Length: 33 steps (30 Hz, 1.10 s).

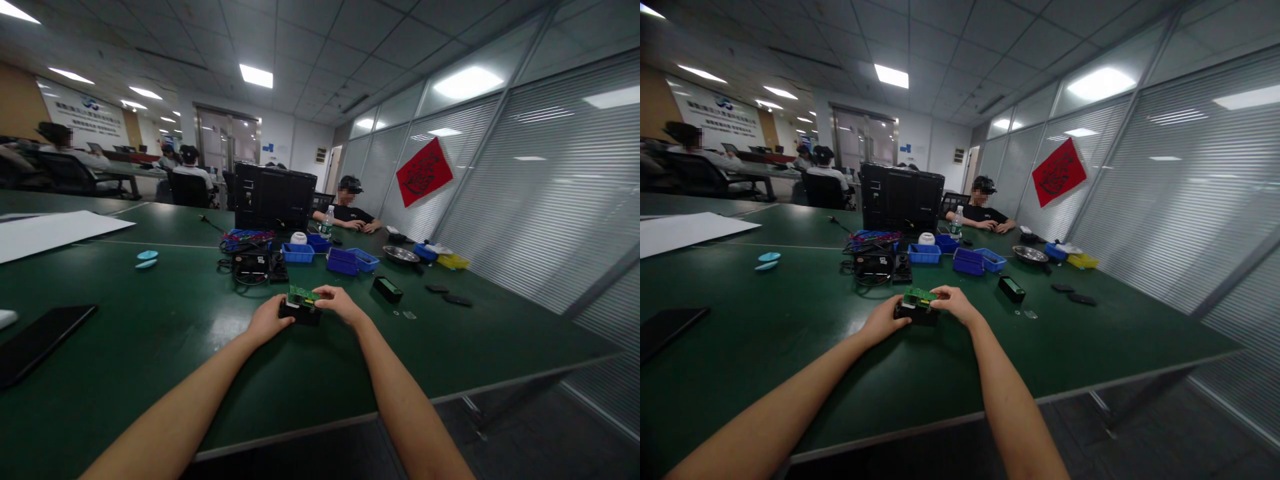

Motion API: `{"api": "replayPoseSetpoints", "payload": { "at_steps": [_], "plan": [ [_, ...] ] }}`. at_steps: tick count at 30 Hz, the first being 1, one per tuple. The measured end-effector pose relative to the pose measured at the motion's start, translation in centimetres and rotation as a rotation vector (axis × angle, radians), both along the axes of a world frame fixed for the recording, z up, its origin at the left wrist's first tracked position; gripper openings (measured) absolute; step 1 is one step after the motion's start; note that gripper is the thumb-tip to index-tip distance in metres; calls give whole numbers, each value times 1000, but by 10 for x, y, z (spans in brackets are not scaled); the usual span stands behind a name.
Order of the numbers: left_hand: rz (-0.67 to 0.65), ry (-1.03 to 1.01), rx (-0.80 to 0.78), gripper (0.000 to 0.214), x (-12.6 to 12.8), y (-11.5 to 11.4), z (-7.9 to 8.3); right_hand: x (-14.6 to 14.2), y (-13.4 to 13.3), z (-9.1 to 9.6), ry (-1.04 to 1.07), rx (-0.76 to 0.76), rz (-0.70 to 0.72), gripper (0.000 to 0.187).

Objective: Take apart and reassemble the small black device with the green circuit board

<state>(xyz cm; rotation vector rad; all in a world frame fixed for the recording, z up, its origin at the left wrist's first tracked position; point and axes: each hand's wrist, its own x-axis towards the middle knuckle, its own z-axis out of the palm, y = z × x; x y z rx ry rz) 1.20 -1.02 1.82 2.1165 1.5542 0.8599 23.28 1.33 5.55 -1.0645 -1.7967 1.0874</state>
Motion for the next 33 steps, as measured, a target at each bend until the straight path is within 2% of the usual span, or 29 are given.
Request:
{"api": "replayPoseSetpoints", "payload": {
  "at_steps": [5, 21, 33],
  "plan": [
    [14, -9, 36, 51, 0, 2, -4, -1, -2, 4, -128, 44, -29, 39],
    [32, 35, 23, 52, 1, 0, 0, -2, 1, 2, -267, 176, -12, 35],
    [31, 27, 11, 59, -1, 0, 0, -6, -3, 2, -355, 191, 7, 40]
  ]
}}
